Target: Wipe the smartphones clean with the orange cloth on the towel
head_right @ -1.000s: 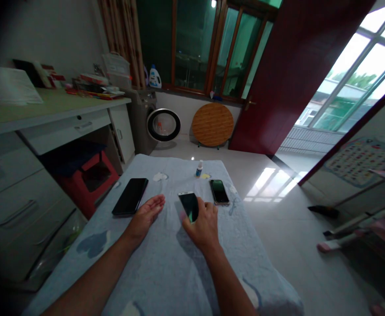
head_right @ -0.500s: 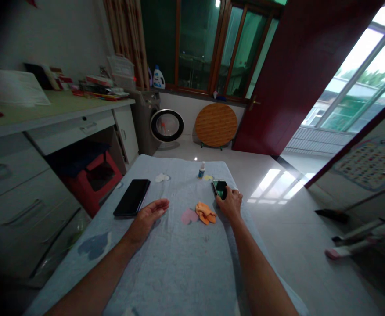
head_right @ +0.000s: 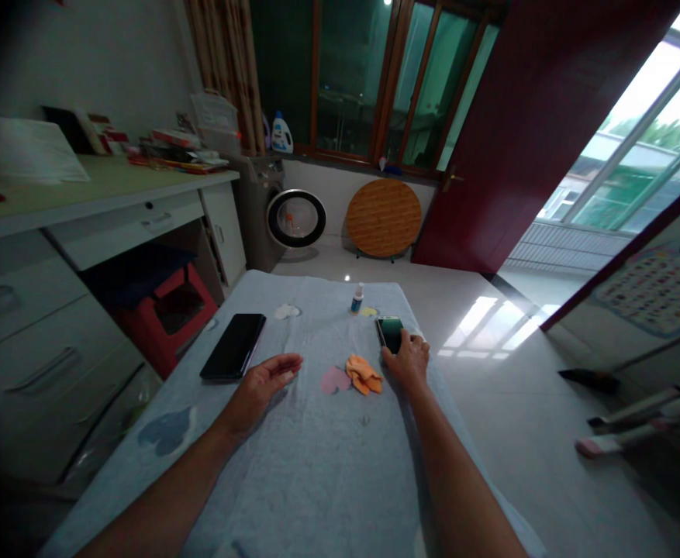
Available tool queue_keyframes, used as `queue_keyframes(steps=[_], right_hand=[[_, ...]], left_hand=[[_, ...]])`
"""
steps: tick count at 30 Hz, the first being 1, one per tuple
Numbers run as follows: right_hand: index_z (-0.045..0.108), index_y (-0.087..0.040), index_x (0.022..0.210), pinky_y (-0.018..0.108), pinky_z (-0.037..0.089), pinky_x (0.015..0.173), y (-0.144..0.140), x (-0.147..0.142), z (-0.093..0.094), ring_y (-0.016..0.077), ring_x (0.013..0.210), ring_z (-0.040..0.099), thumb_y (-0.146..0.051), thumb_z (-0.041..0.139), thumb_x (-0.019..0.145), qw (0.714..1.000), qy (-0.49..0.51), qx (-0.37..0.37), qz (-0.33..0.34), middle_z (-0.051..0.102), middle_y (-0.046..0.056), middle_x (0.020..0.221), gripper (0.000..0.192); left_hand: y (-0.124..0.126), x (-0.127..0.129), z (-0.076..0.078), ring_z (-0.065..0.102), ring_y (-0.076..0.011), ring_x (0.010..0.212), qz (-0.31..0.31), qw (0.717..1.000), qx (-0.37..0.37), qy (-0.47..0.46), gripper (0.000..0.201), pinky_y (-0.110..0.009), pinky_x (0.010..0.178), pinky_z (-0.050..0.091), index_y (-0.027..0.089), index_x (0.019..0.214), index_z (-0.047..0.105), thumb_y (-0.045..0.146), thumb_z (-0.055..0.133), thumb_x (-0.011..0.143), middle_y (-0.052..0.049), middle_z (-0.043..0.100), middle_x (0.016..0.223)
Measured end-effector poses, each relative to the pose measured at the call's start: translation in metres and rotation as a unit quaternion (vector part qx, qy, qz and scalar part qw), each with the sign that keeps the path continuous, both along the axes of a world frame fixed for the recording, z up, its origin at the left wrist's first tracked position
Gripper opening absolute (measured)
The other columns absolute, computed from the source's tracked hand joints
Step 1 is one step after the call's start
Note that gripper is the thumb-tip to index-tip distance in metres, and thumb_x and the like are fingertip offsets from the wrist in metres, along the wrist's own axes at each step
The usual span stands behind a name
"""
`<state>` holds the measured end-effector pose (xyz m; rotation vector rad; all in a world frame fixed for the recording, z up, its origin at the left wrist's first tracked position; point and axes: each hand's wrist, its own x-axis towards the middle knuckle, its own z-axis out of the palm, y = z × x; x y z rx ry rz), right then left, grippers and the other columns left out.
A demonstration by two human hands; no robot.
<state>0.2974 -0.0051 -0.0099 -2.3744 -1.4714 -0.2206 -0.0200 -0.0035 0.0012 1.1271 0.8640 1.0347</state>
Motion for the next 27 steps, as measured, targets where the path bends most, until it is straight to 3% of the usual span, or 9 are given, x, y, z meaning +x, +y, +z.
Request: queue_keyframes(steps=[5,8,10,11,14,16,20,22,27], right_hand=[[0.05,-0.018,0.132,0.045,0.037,0.088,-0.016,-0.015,0.022,0.035,0.111,0.046,-0.057,0.061,0.076,1.0,-0.007,0.029,-0.002,0.047,0.019,0.13,0.069],[0.059,-0.018,0.121,0.04,0.038,0.09,-0.031,-0.04,0.03,0.028,0.106,0.05,-0.043,0.057,0.084,0.991,0.009,0.051,0.126,0.053,0.014,0.123,0.045],[0.063,-0.017,0.113,0.035,0.038,0.09,-0.039,-0.06,0.027,0.023,0.099,0.052,-0.032,0.052,0.088,0.972,0.026,0.019,0.231,0.059,0.011,0.114,0.031],[0.064,-0.017,0.111,0.034,0.037,0.09,-0.042,-0.069,0.023,0.0223,0.098,0.052,-0.028,0.052,0.088,0.968,0.025,0.011,0.248,0.061,0.01,0.111,0.028],[0.064,-0.018,0.112,0.034,0.035,0.09,-0.045,-0.087,0.008,0.0226,0.098,0.05,-0.024,0.054,0.088,0.975,0.012,0.027,0.219,0.062,0.009,0.111,0.027],[0.066,-0.019,0.11,0.034,0.033,0.089,-0.045,-0.092,-0.001,0.0228,0.097,0.048,-0.025,0.056,0.088,0.979,0.008,0.035,0.201,0.063,0.008,0.109,0.025],[0.069,-0.021,0.105,0.033,0.032,0.085,-0.045,-0.091,-0.009,0.0224,0.093,0.047,-0.023,0.054,0.089,0.979,0.004,0.024,0.203,0.065,0.006,0.101,0.021],[0.069,-0.021,0.105,0.033,0.031,0.083,-0.045,-0.09,-0.01,0.0226,0.093,0.047,-0.023,0.053,0.09,0.979,0.001,0.027,0.202,0.065,0.006,0.101,0.022],[0.068,-0.02,0.106,0.034,0.031,0.083,-0.046,-0.092,-0.012,0.0226,0.093,0.046,-0.025,0.054,0.09,0.979,-0.006,0.036,0.202,0.064,0.007,0.101,0.022]], left_hand=[[-0.004,-0.001,0.005,0.064,-0.0265,0.104,0.015,0.999,0.019,0.023,0.042,-0.041,0.098,0.043,0.017,0.105,0.069,0.035,0.074,0.068,-0.011,0.072,0.105],[-0.008,-0.003,0.011,0.062,-0.0239,0.098,0.056,0.985,0.12,0.107,0.032,-0.036,0.095,0.044,0.021,0.102,0.072,0.031,0.069,0.072,-0.007,0.07,0.103],[-0.01,-0.004,0.018,0.061,-0.022,0.09,0.089,0.964,0.188,0.166,0.027,-0.035,0.092,0.045,0.023,0.1,0.073,0.029,0.066,0.074,-0.005,0.068,0.101],[-0.01,-0.005,0.022,0.06,-0.0216,0.086,0.103,0.954,0.209,0.188,0.027,-0.035,0.09,0.045,0.024,0.099,0.073,0.028,0.065,0.074,-0.005,0.068,0.1],[-0.005,-0.012,0.036,0.059,-0.024,0.087,0.15,0.926,0.234,0.256,0.03,-0.038,0.094,0.042,0.023,0.102,0.071,0.027,0.063,0.073,-0.006,0.066,0.101],[0.0,-0.022,0.043,0.056,-0.0298,0.1,0.178,0.892,0.243,0.337,0.037,-0.042,0.1,0.037,0.02,0.108,0.068,0.027,0.063,0.073,-0.01,0.064,0.108],[0.006,-0.049,0.046,0.045,-0.0396,0.117,0.183,0.771,0.227,0.567,0.057,-0.05,0.102,0.032,0.014,0.128,0.054,0.037,0.06,0.077,-0.019,0.054,0.126],[0.006,-0.06,0.043,0.044,-0.0418,0.118,0.184,0.725,0.197,0.634,0.065,-0.051,0.099,0.033,0.012,0.132,0.048,0.045,0.059,0.077,-0.022,0.051,0.128],[0.007,-0.069,0.034,0.048,-0.0444,0.113,0.178,0.685,0.154,0.689,0.084,-0.05,0.091,0.038,0.006,0.133,0.043,0.064,0.054,0.074,-0.027,0.052,0.123]])
